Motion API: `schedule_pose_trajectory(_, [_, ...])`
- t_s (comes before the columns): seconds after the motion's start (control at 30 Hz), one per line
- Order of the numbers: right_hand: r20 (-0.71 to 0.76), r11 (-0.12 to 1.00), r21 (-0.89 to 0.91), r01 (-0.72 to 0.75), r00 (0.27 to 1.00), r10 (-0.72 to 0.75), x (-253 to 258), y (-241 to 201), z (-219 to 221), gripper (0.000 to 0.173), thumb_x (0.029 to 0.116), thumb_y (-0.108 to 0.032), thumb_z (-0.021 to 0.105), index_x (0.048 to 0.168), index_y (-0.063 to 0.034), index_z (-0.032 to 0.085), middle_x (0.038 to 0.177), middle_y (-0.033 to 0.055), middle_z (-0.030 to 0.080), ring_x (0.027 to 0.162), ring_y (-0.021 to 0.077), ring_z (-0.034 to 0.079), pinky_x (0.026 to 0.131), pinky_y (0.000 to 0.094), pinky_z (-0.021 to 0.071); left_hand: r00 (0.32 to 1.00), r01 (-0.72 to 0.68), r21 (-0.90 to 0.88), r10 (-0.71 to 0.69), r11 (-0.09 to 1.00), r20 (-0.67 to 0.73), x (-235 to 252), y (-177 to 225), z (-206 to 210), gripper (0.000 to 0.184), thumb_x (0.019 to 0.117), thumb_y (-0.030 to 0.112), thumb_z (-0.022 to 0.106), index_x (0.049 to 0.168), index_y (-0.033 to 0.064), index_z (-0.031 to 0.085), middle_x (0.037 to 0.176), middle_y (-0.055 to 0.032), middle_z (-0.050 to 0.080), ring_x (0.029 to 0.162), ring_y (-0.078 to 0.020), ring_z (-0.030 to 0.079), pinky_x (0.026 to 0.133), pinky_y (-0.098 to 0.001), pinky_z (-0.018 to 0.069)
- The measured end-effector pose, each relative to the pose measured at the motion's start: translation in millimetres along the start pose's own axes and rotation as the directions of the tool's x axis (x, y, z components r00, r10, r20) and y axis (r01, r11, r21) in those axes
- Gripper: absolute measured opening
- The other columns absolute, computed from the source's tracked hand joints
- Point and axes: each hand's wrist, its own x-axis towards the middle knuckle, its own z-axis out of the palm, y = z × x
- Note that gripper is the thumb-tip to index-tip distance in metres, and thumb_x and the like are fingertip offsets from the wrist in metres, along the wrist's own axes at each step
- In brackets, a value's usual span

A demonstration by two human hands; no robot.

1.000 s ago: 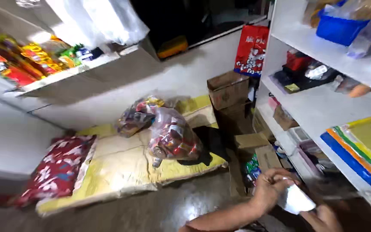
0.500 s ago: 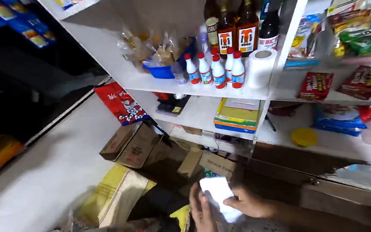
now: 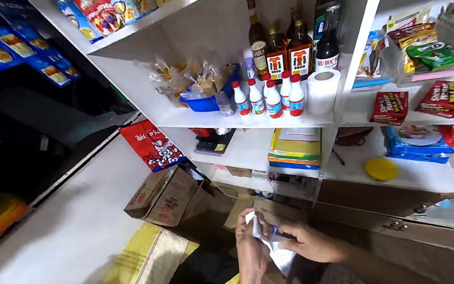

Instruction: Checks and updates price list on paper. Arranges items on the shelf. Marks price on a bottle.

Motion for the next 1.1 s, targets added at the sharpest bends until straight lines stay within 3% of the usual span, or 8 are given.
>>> schedule_pose_trajectory(0.07, [-0.013,0.997,-0.054,0.053,0.998,-0.053,10.2,-8.7,-33.4,0.04,0.0951,-0.018,0.07,0.127,0.0052,0.063,0.105,0.0192,0.07,0.094,0.0254,0.069,0.087,0.042,0.056,0.999,0.013,0.111,-0.017,0.994,0.031,29.7,12.5,2.8,0.031,0.099,0.008,0.03,0.101,0.0113,0.061,0.07,0.003,0.063,0.05,-0.0018,0.055,0.048,-0.0162,0.0481])
schedule_pose_trajectory(0.13, [-0.18,0.977,-0.178,0.114,0.973,-0.147,23.5,-20.2,-79.6,0.04,0.0954,-0.02,0.067,0.126,0.0059,0.063,0.11,0.0169,0.07,0.099,0.0216,0.068,0.091,0.038,0.0556,0.998,-0.025,0.278,0.01,0.96,0.055,58.7,22.4,13.5,0.036,0.1032,0.017,0.027,0.089,0.0147,0.061,0.069,0.0077,0.062,0.05,0.002,0.051,0.047,-0.0132,0.0453])
schedule_pose_trajectory(0.27, [-0.519,0.833,-0.54,0.119,0.733,-0.441,68.6,-45.9,-185.0,0.03,0.0977,-0.021,0.061,0.114,0.0038,0.069,0.113,0.0161,0.071,0.105,0.0209,0.069,0.095,0.0397,0.0562,0.937,-0.349,0.569,0.272,0.745,0.218,120.3,29.0,50.8,0.039,0.1005,0.008,0.044,0.068,0.0131,0.063,0.076,0.0106,0.061,0.066,0.0047,0.055,0.058,-0.0126,0.0453])
schedule_pose_trajectory(0.37, [-0.531,0.71,-0.701,0.072,0.612,-0.586,117.1,-67.4,-248.4,0.034,0.0983,-0.02,0.061,0.121,0.0047,0.066,0.12,0.0231,0.066,0.111,0.0331,0.065,0.095,0.0483,0.0536,0.92,-0.389,0.715,0.28,0.581,0.273,170.0,32.8,82.2,0.025,0.0999,0.007,0.052,0.076,0.0052,0.06,0.072,0.007,0.056,0.064,0.0031,0.052,0.061,-0.0154,0.0437])
schedule_pose_trajectory(0.47, [-0.533,0.707,-0.705,-0.064,0.705,-0.468,160.9,-76.9,-282.8,0.042,0.0986,-0.028,0.063,0.131,-0.0004,0.063,0.136,0.0222,0.059,0.129,0.0406,0.053,0.107,0.057,0.0425,0.934,-0.355,0.8,0.21,0.484,0.288,211.0,36.0,101.8,0.01,0.0994,0.008,0.056,0.098,-0.001,0.06,0.081,-0.0038,0.059,0.071,-0.0078,0.057,0.068,-0.0268,0.0494])
schedule_pose_trajectory(0.7, [-0.426,0.594,-0.787,-0.165,0.842,-0.331,196.7,-74.8,-293.9,0.035,0.1053,-0.024,0.055,0.131,-0.0022,0.066,0.134,0.0205,0.061,0.125,0.0434,0.055,0.099,0.0611,0.0471,0.898,-0.376,0.927,0.238,-0.022,0.37,274.5,80.8,117.5,0.029,0.1042,0.01,0.048,0.125,-0.0066,0.06,0.12,-0.0266,0.062,0.098,-0.038,0.065,0.086,-0.0568,0.0531])
schedule_pose_trajectory(0.9, [-0.426,0.565,-0.806,-0.177,0.836,-0.346,205.6,-70.2,-297.6,0.023,0.1023,-0.014,0.056,0.115,0.0004,0.069,0.116,0.0212,0.066,0.114,0.042,0.061,0.088,0.0584,0.0515,0.835,-0.415,0.91,0.388,-0.021,0.39,305.1,96.7,118.7,0.024,0.1013,0.005,0.05,0.115,-0.0069,0.064,0.113,-0.0245,0.062,0.091,-0.0323,0.064,0.082,-0.0491,0.0535])
schedule_pose_trajectory(1.1, [-0.436,0.566,-0.801,-0.195,0.838,-0.327,207.7,-67.6,-293.5,0.022,0.1021,-0.01,0.057,0.119,-0.0011,0.067,0.118,0.021,0.066,0.113,0.0419,0.063,0.088,0.0579,0.0525,0.869,-0.313,0.949,0.414,0.032,0.272,323.6,118.0,100.5,0.028,0.1038,0.01,0.047,0.12,-0.008,0.062,0.112,-0.0254,0.064,0.086,-0.0308,0.065,0.078,-0.0494,0.0544])
